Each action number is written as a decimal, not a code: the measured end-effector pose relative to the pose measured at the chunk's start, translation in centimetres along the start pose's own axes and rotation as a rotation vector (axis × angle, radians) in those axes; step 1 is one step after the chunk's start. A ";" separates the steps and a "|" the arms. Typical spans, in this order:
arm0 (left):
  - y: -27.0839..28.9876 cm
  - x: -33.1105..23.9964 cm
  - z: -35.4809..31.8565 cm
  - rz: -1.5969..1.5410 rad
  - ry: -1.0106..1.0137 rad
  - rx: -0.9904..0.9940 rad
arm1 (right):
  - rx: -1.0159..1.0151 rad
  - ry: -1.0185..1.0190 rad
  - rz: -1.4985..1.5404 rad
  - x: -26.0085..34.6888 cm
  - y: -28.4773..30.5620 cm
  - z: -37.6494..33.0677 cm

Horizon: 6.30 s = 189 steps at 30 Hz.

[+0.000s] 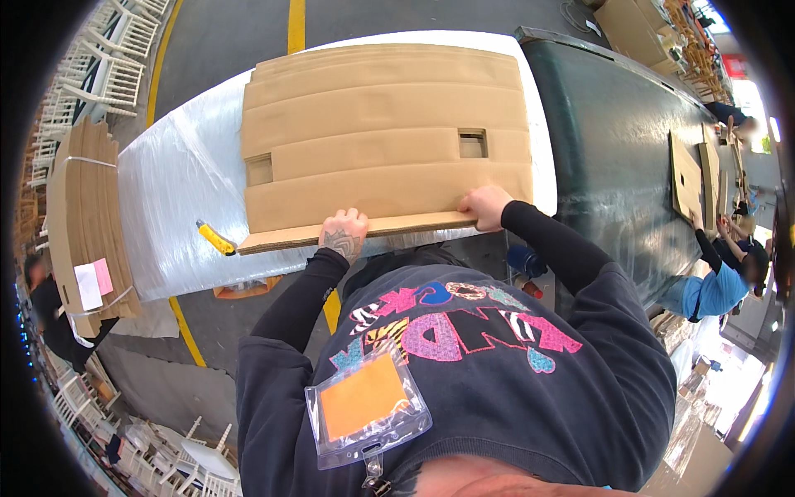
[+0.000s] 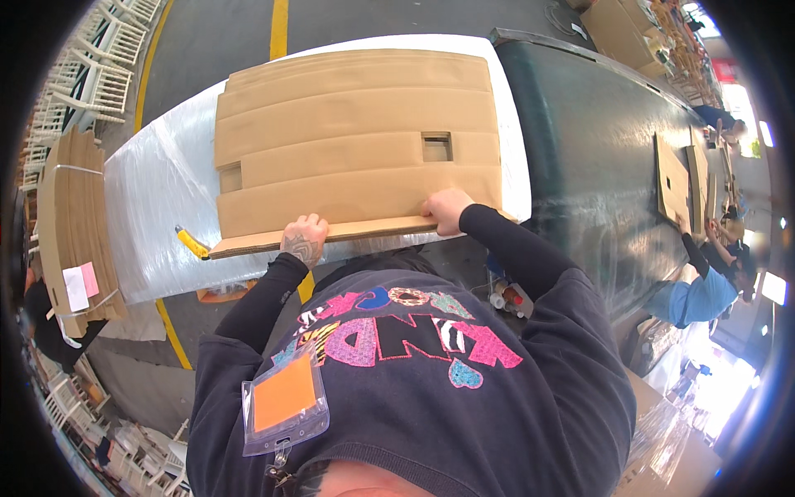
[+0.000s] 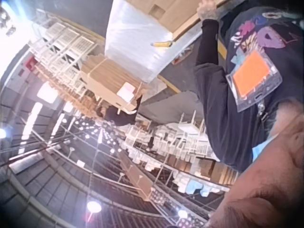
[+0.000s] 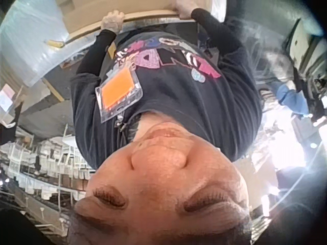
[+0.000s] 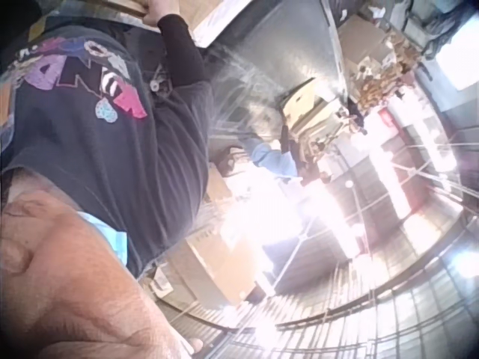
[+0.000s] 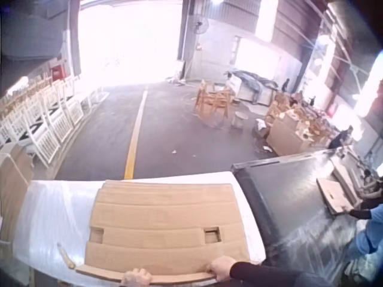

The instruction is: The person repeatedly picks up flat cardboard pieces from a table and stacks them into a neat pile. They use a yellow utility knife to cut a plastic tie from a bundle of cardboard and remove the tie. The person continues stacking individual cardboard pieces by hand.

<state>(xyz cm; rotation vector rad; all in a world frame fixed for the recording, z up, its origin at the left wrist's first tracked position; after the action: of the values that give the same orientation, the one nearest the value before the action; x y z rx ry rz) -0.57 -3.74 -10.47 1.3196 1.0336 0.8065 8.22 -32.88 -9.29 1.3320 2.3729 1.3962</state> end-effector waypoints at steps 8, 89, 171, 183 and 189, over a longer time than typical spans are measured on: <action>-2.4 -4.3 -4.8 -0.052 -0.173 0.104 | -0.631 0.193 0.062 8.7 7.5 10.9; 5.4 13.0 22.4 -0.027 0.031 0.305 | -0.879 -0.237 -0.098 -6.5 12.5 9.0; 0.3 0.6 4.8 -0.015 0.592 -0.173 | -1.078 -0.886 0.705 -18.8 -3.9 -9.8; 1.7 1.3 -32.2 -0.088 0.840 1.234 | -0.901 -1.015 0.573 -14.1 -3.9 -7.4; 3.7 13.5 -25.9 -0.228 0.958 0.138 | -0.987 -1.076 0.664 -13.0 -4.8 -6.6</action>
<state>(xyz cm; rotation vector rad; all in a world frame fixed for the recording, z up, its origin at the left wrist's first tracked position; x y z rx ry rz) -19.39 18.76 -7.49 0.8694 1.9736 1.2393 10.15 -47.54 -13.41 1.8089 0.4619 1.1394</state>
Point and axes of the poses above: each hand's wrist, its own z-axis towards the middle knuckle, its own y-axis out of the back of the hand, x = y × z, the point moved 4 cm from there along z, towards the middle knuckle, and after that the axes turned 4 degrees about -x, right-handed, at the moved point
